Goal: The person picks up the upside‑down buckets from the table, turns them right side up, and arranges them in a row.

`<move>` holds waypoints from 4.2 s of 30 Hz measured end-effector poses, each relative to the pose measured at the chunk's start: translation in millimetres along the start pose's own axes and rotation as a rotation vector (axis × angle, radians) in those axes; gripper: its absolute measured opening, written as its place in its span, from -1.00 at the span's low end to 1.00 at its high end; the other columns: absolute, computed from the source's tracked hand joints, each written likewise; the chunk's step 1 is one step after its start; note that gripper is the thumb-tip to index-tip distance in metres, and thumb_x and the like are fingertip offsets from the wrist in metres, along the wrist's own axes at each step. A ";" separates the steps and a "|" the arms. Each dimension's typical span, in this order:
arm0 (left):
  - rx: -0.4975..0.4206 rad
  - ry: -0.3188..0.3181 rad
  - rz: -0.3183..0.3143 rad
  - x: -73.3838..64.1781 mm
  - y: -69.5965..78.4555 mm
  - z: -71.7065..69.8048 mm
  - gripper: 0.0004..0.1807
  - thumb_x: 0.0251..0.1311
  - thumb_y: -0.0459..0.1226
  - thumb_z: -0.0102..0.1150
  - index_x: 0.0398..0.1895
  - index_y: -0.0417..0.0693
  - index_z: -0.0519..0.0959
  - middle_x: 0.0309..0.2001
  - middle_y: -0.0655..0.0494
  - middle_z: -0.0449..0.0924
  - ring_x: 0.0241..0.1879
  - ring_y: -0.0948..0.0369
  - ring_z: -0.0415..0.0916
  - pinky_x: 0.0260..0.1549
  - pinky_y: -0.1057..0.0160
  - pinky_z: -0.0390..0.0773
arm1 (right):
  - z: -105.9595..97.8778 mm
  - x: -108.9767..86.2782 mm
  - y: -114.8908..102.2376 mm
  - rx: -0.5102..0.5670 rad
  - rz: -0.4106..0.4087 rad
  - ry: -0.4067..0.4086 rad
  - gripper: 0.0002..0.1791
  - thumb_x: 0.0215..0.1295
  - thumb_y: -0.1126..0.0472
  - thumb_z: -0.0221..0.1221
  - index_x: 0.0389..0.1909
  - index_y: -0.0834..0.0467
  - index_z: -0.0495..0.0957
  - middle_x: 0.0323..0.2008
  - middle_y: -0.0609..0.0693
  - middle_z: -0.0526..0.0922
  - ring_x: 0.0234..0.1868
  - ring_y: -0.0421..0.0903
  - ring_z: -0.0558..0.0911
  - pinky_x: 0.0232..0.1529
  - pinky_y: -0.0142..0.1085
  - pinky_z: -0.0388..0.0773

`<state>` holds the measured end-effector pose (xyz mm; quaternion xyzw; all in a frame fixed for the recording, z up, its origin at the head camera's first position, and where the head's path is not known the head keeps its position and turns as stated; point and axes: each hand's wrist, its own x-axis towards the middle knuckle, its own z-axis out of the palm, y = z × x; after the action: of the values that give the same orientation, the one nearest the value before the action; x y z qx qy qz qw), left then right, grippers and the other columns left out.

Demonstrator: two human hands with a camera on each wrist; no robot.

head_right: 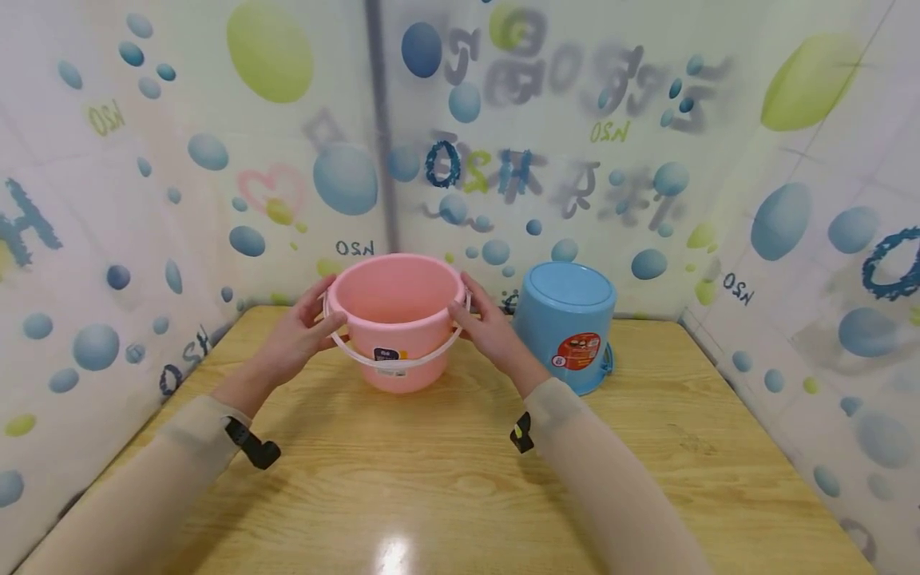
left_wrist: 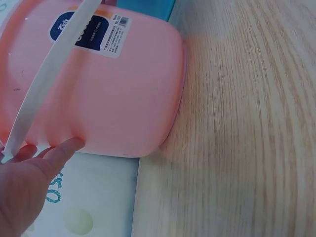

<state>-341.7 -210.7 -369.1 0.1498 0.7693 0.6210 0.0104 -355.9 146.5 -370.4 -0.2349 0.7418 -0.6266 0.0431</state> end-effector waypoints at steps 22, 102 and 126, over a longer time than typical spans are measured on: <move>-0.012 0.065 -0.006 26.8 -7.0 -5.4 0.04 0.56 0.05 0.30 0.85 0.37 -0.18 0.78 0.00 0.12 0.64 -0.12 0.34 0.36 -0.08 0.65 | 9.6 33.6 0.1 -0.017 0.077 0.104 -0.20 0.77 -0.21 -0.02 0.83 -0.17 -0.08 0.64 0.16 0.37 0.52 0.23 0.54 0.52 0.20 0.53; 0.229 -0.478 0.152 29.7 3.6 181.4 0.08 0.34 -0.02 0.56 0.80 0.31 0.11 0.75 0.11 0.20 0.73 0.09 0.18 0.65 -0.09 0.34 | -122.5 -193.4 14.9 -0.635 0.197 0.106 -0.02 0.73 -0.02 0.13 0.79 0.29 -0.25 0.63 0.56 0.16 0.51 0.63 0.38 0.42 0.39 0.52; 0.503 -0.455 -0.064 116.7 -25.5 238.0 0.45 0.17 0.18 0.64 0.86 0.23 -0.25 0.82 0.02 -0.04 0.81 -0.19 -0.20 0.73 -0.40 -0.15 | -162.2 -147.2 58.6 -0.731 0.385 -0.043 0.48 0.44 -0.15 0.43 0.66 0.53 -0.54 0.66 0.70 -0.27 0.64 0.73 -0.09 0.56 0.61 0.01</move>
<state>-410.7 39.6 -428.1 0.2581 0.8807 0.3618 0.1640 -300.8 359.5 -425.7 -0.1050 0.9448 -0.2974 0.0889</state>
